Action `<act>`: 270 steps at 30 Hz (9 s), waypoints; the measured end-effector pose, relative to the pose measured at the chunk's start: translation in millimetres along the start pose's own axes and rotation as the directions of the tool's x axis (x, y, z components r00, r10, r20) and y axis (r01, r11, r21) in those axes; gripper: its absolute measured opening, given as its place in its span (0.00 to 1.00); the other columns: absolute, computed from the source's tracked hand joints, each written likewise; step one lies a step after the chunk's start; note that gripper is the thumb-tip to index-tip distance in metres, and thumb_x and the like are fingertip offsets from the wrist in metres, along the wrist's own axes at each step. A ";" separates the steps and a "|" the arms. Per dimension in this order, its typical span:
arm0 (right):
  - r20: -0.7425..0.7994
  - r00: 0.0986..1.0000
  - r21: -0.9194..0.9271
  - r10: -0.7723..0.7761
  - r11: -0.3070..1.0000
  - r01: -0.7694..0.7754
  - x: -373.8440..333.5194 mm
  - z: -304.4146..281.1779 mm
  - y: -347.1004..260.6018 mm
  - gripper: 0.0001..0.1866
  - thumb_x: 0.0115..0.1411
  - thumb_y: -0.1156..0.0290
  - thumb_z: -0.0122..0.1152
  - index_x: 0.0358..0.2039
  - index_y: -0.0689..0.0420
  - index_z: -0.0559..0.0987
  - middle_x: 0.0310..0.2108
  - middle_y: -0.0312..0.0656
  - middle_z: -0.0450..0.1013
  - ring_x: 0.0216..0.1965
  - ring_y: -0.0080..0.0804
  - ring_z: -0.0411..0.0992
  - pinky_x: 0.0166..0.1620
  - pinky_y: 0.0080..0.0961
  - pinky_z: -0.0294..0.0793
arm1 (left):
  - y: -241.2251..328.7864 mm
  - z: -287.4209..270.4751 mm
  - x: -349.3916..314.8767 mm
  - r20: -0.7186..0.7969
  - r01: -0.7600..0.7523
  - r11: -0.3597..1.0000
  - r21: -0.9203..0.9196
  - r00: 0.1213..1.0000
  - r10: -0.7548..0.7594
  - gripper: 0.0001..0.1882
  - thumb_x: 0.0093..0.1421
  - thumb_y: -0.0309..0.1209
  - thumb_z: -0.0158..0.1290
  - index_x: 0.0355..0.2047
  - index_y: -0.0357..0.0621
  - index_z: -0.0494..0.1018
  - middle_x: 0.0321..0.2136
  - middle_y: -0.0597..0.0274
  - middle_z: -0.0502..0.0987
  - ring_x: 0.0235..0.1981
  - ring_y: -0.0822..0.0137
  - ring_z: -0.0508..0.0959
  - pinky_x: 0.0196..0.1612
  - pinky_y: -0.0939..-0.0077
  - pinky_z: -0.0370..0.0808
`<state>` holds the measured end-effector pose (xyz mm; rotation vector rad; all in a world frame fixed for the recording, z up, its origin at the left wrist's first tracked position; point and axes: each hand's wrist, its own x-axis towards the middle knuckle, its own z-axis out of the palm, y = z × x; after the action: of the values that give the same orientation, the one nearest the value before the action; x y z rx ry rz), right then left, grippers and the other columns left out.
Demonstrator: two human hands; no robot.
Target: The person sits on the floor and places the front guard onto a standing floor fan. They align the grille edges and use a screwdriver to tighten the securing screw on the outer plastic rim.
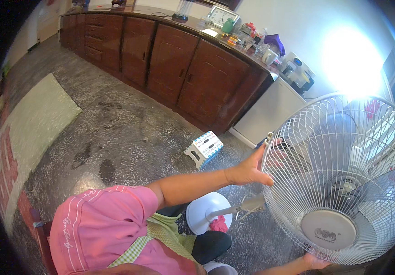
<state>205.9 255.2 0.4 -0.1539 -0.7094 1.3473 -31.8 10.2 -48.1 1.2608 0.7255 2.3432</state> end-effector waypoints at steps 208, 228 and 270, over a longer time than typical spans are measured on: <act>0.501 0.865 -0.382 -0.040 0.886 0.263 28.4 35.1 -56.2 0.39 0.40 0.39 0.51 0.50 0.48 0.64 0.51 0.39 0.60 0.51 0.41 0.59 0.52 0.48 0.58 | -23.1 -25.1 -6.5 -0.327 -0.150 0.972 0.179 0.923 0.202 0.14 0.53 0.27 0.49 0.42 0.47 0.72 0.23 0.70 0.65 0.25 0.80 0.64 0.27 0.86 0.60; 0.543 0.825 -0.379 -0.154 0.832 0.405 34.6 36.8 -52.3 0.36 0.40 0.43 0.51 0.48 0.50 0.66 0.45 0.44 0.65 0.44 0.42 0.66 0.48 0.44 0.65 | -37.5 -10.6 -5.3 -0.352 -0.420 0.794 0.439 0.733 0.582 0.12 0.52 0.23 0.49 0.39 0.37 0.72 0.25 0.65 0.69 0.25 0.79 0.67 0.28 0.86 0.65; 0.498 0.864 -0.279 0.070 0.957 0.084 38.4 18.0 -65.5 0.45 0.34 0.45 0.61 0.52 0.55 0.61 0.53 0.46 0.56 0.54 0.46 0.54 0.55 0.52 0.51 | -29.0 -19.0 -14.3 -0.340 -0.178 0.957 0.228 0.907 0.249 0.10 0.57 0.33 0.47 0.36 0.40 0.69 0.22 0.70 0.69 0.20 0.85 0.64 0.21 0.91 0.61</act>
<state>252.6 269.3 61.2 -0.0294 -1.3563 1.2771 -37.9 20.5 -83.6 1.0280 0.9952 2.7917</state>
